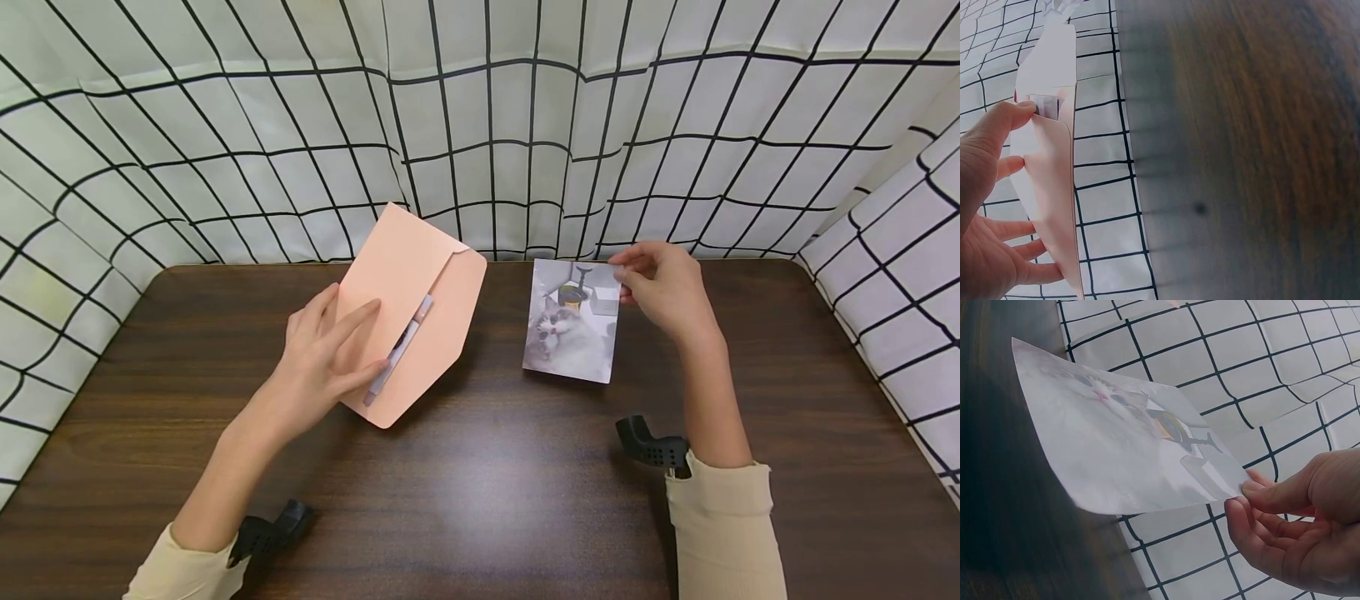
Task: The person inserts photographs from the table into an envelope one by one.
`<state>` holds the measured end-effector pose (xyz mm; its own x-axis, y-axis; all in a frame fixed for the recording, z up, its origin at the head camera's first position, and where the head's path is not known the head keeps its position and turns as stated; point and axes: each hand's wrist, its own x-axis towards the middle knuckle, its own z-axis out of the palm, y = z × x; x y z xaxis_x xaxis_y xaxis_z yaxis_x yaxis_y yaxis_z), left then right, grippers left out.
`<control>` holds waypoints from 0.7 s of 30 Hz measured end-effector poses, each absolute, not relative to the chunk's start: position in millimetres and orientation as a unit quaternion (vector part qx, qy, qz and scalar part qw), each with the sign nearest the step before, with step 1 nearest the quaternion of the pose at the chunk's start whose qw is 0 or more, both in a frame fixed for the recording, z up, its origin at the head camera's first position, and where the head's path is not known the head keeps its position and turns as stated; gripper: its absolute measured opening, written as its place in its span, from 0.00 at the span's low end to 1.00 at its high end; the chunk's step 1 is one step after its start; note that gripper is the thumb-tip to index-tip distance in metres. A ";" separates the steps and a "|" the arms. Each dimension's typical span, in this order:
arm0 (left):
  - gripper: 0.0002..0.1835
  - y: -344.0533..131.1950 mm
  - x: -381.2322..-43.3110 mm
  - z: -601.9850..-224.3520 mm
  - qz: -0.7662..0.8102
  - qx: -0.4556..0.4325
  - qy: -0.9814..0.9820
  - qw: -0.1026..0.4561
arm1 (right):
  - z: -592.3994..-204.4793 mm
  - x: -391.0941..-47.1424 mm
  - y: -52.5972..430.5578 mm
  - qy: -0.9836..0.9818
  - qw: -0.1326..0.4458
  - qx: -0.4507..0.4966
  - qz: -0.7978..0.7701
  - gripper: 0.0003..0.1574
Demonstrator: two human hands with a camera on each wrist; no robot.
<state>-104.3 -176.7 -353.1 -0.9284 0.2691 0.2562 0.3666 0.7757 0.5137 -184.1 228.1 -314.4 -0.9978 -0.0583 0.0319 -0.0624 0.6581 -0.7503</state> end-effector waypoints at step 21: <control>0.35 -178.6 -106.0 -355.1 -0.290 -0.164 -0.940 0.073 | -298.0 -172.5 213.0 -0.896 -0.011 0.048 0.440 0.18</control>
